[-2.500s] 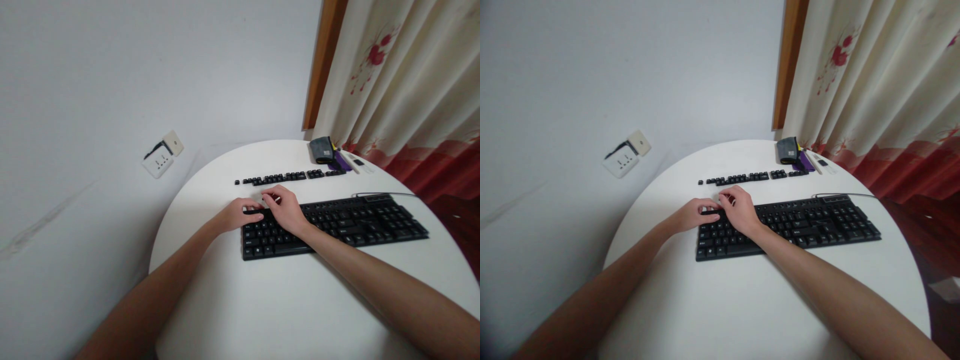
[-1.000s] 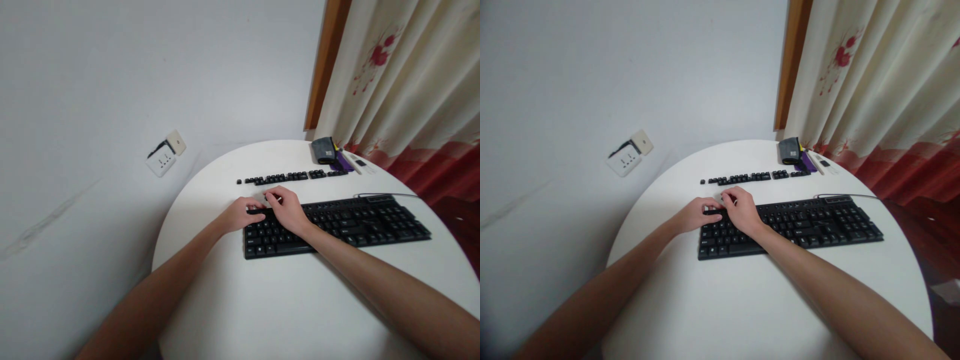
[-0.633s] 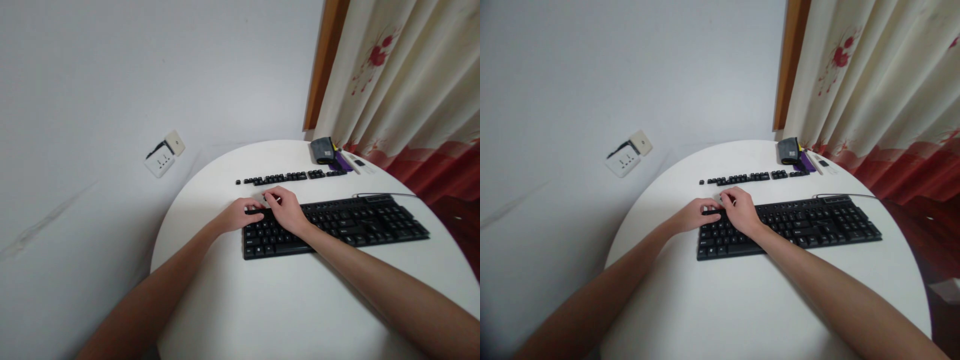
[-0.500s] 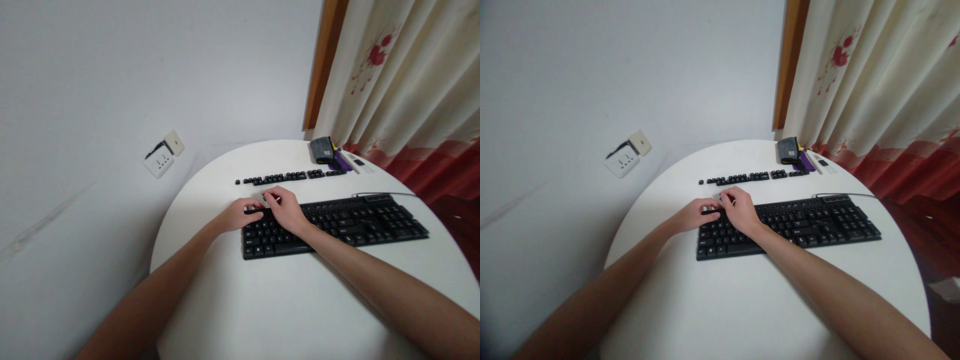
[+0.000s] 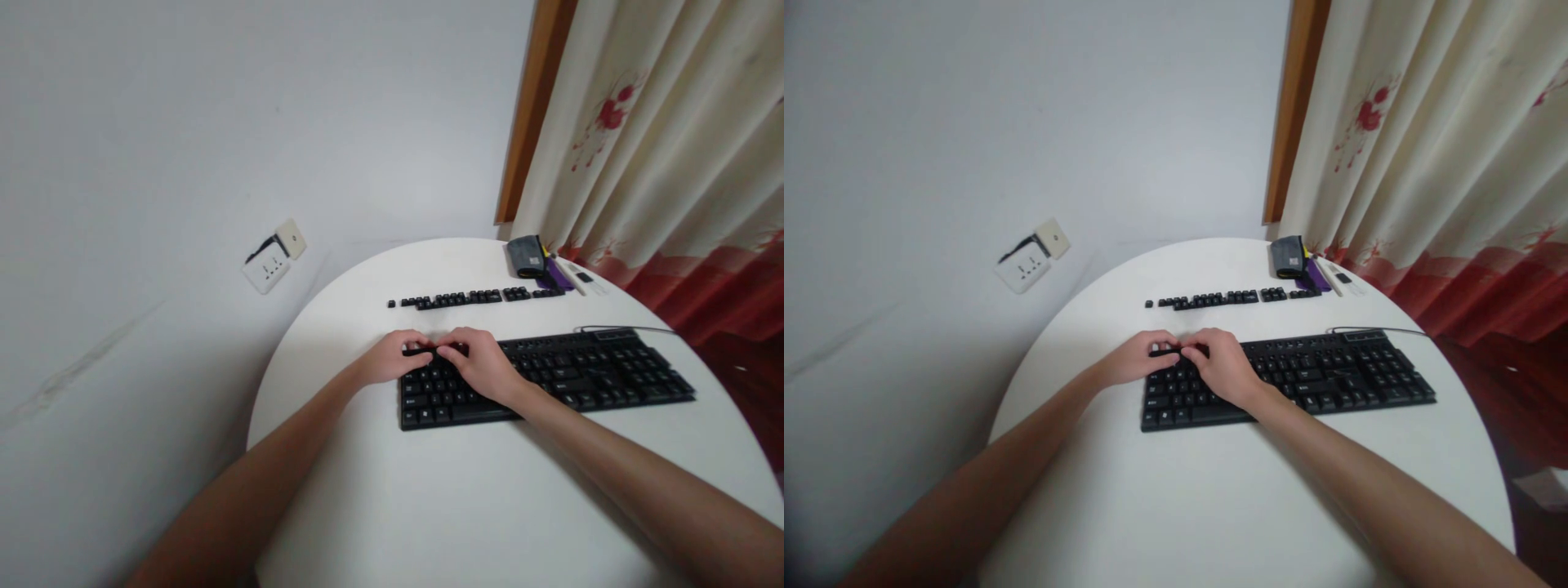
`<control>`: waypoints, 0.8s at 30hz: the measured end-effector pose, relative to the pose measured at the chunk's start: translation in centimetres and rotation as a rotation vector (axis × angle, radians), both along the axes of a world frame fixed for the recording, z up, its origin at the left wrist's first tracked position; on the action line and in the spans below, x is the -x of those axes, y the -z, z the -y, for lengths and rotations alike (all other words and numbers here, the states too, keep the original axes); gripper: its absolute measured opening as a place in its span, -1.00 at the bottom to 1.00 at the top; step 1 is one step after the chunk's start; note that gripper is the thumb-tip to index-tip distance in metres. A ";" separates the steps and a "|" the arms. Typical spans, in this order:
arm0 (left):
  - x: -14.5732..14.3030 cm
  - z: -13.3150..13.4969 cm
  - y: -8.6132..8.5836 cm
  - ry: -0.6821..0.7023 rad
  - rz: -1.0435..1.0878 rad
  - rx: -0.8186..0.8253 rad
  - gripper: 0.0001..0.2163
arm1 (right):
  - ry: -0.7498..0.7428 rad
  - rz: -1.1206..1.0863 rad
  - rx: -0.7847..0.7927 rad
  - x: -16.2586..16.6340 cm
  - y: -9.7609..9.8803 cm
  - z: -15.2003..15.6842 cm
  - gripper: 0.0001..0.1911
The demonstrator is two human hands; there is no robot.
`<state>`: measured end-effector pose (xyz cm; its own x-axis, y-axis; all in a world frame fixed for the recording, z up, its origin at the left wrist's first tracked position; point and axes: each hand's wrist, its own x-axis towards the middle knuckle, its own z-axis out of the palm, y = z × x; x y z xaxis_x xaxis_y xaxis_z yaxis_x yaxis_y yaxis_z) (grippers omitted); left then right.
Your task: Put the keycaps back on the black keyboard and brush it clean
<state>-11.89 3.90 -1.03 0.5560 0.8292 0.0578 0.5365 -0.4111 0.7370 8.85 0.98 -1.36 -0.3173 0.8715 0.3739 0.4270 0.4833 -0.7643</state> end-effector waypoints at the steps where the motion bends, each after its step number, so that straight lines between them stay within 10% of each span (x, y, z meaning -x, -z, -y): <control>1: 0.0 0.0 0.1 -0.003 0.002 0.005 -0.75 | 0.001 0.023 -0.006 -0.1 0.2 0.1 -0.88; 24: 0.2 -0.1 0.2 0.019 0.017 -0.015 -0.74 | -0.037 0.186 -0.126 -0.2 1.0 0.3 -0.96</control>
